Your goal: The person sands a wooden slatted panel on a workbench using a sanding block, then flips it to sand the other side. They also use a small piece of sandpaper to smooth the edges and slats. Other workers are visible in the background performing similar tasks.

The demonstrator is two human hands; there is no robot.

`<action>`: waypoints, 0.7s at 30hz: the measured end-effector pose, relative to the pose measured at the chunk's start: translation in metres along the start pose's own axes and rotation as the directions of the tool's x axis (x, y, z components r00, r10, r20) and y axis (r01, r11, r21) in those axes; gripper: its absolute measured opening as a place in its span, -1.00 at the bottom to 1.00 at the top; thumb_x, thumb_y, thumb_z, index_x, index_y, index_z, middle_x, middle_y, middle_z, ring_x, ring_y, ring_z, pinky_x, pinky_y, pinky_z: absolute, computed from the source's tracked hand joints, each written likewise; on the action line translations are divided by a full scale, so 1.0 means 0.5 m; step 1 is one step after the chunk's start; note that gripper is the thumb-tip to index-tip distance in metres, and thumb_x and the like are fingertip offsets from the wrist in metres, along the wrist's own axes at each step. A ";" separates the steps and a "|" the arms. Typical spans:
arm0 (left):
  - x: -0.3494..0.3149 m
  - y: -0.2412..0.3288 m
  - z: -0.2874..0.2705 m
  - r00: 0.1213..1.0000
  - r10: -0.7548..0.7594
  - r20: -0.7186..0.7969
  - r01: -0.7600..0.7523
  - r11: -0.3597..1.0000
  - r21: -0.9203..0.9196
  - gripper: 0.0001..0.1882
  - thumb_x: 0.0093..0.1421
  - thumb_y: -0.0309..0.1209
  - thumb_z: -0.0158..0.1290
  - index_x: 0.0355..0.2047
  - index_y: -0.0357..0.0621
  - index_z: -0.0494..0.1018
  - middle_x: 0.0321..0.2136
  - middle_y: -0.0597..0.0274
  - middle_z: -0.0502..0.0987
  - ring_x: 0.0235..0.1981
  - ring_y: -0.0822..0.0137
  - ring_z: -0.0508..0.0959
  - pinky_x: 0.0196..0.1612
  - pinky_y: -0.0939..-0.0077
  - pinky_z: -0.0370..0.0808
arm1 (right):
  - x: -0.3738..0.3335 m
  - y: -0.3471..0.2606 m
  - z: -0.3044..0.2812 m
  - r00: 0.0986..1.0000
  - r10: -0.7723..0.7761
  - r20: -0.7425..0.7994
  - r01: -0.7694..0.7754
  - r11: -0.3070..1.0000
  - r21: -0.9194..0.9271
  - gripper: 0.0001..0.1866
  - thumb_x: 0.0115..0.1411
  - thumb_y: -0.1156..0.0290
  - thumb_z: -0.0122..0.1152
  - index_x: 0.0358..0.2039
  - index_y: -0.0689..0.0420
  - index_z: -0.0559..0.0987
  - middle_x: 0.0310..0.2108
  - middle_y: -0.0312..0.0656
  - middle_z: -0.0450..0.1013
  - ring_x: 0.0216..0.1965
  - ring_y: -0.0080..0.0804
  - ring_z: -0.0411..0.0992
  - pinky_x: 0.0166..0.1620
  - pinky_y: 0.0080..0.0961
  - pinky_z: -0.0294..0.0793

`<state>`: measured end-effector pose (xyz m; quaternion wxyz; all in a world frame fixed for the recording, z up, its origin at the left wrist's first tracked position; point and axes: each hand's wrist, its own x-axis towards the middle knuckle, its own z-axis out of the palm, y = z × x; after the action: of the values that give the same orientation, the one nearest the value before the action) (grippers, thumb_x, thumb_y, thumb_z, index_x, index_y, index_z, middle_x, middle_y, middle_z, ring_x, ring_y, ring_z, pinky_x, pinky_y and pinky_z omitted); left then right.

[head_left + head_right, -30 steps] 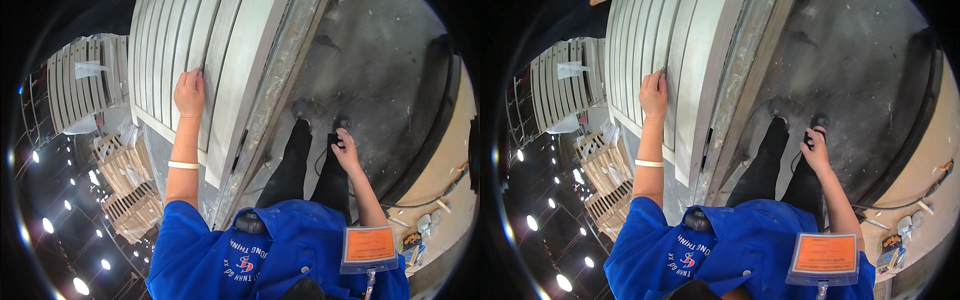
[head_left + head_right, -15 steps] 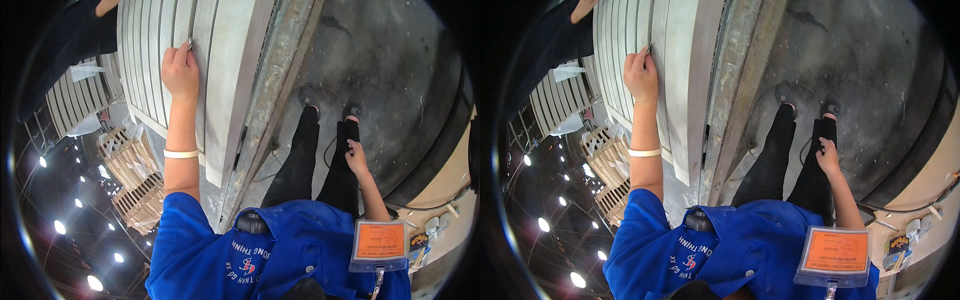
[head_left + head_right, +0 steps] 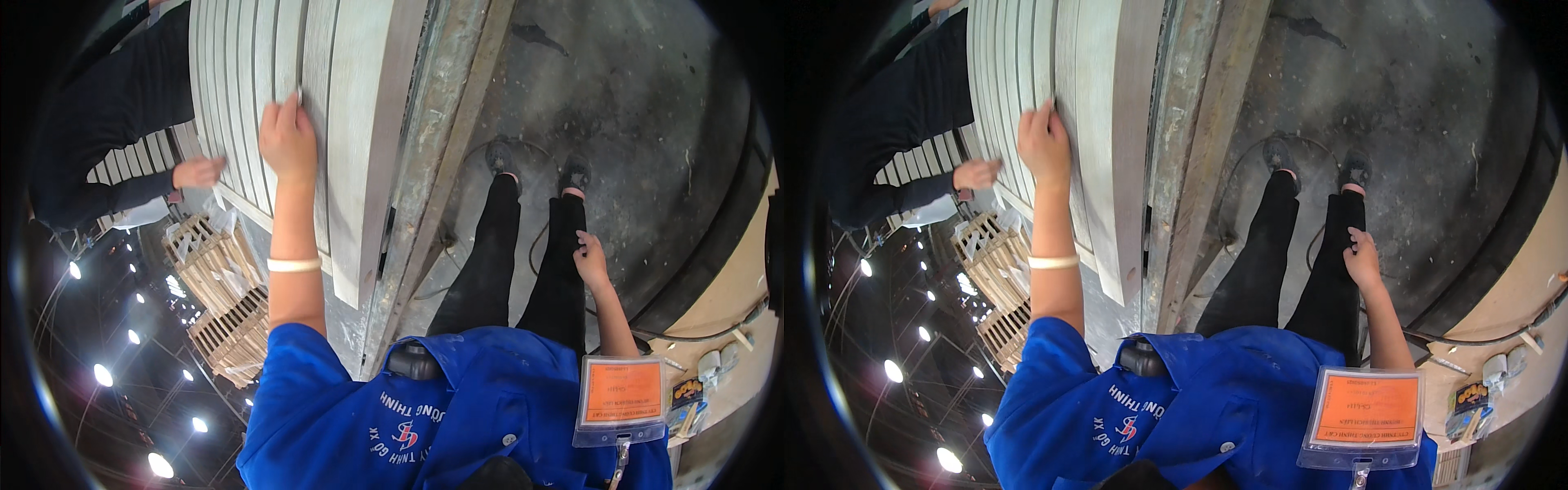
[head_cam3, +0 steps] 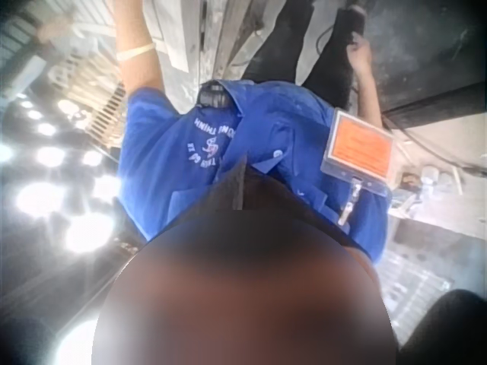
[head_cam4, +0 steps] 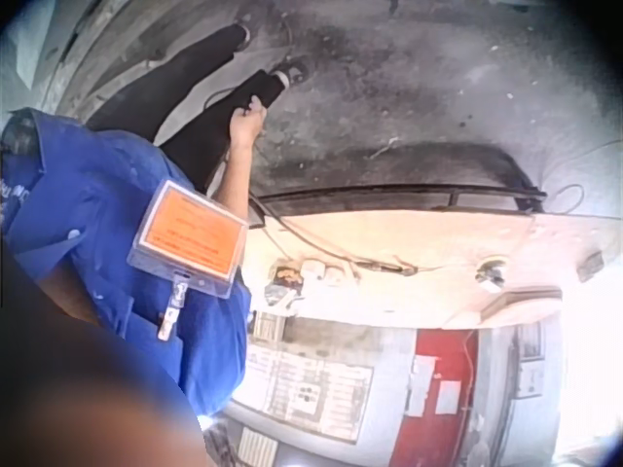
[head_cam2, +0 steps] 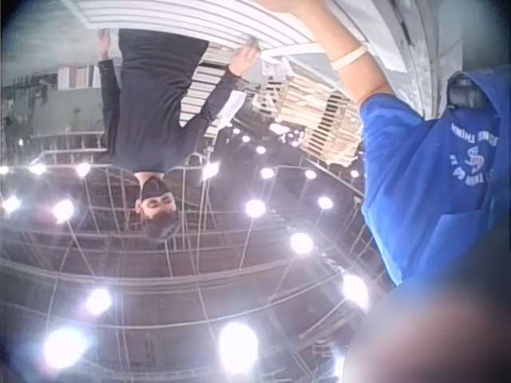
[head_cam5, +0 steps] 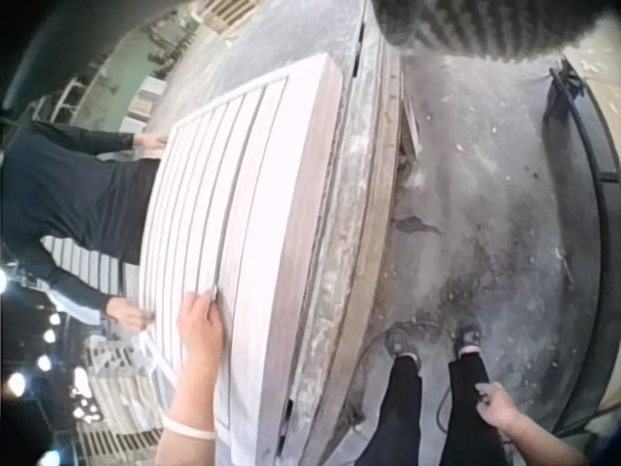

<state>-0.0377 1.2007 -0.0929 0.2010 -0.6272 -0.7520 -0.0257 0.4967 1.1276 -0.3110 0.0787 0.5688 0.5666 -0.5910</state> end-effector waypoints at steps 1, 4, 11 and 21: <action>-0.027 0.002 -0.019 1.000 -0.023 0.020 0.023 1.000 -0.004 -0.83 0.01 -0.52 0.07 -0.34 -0.13 0.54 -0.57 0.19 0.37 -0.54 0.17 0.45 -0.49 0.31 0.38 | -0.001 0.004 -0.001 1.000 0.005 0.005 -0.005 1.000 -0.005 -0.49 -0.05 0.63 0.08 0.01 0.19 0.43 -0.18 -0.06 0.36 -0.28 -0.28 0.35 -0.13 -0.43 0.40; -0.034 0.006 -0.024 0.999 -0.042 0.024 0.043 0.999 -0.008 -0.82 0.01 -0.53 0.07 -0.34 -0.12 0.54 -0.56 0.19 0.37 -0.53 0.17 0.44 -0.48 0.31 0.38 | -0.005 0.018 -0.005 0.999 0.038 0.014 -0.038 0.999 -0.009 -0.50 -0.05 0.63 0.07 0.00 0.21 0.42 -0.18 -0.05 0.37 -0.29 -0.27 0.36 -0.13 -0.42 0.40; 0.084 0.005 0.047 0.998 0.040 -0.047 -0.039 0.999 0.033 -0.81 -0.01 -0.54 0.07 -0.34 -0.14 0.55 -0.58 0.19 0.36 -0.56 0.16 0.42 -0.49 0.31 0.37 | -0.020 0.063 -0.008 0.996 0.088 -0.018 -0.088 0.996 -0.027 -0.51 -0.04 0.62 0.03 0.00 0.22 0.42 -0.19 -0.01 0.38 -0.28 -0.21 0.39 -0.13 -0.38 0.42; 0.093 0.019 0.033 1.000 0.017 -0.007 -0.017 0.999 0.052 -0.82 0.01 -0.50 0.07 -0.33 -0.11 0.55 -0.55 0.19 0.38 -0.53 0.15 0.45 -0.48 0.30 0.39 | -0.033 0.079 0.015 0.996 0.085 0.009 -0.084 0.993 -0.084 -0.54 -0.02 0.60 0.06 -0.02 0.19 0.43 -0.18 0.00 0.38 -0.16 -0.09 0.40 -0.06 -0.34 0.41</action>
<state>-0.0394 1.2509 -0.0944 0.2202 -0.6279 -0.7464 -0.0067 0.5273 1.0992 -0.3234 0.1309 0.5846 0.5656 -0.5667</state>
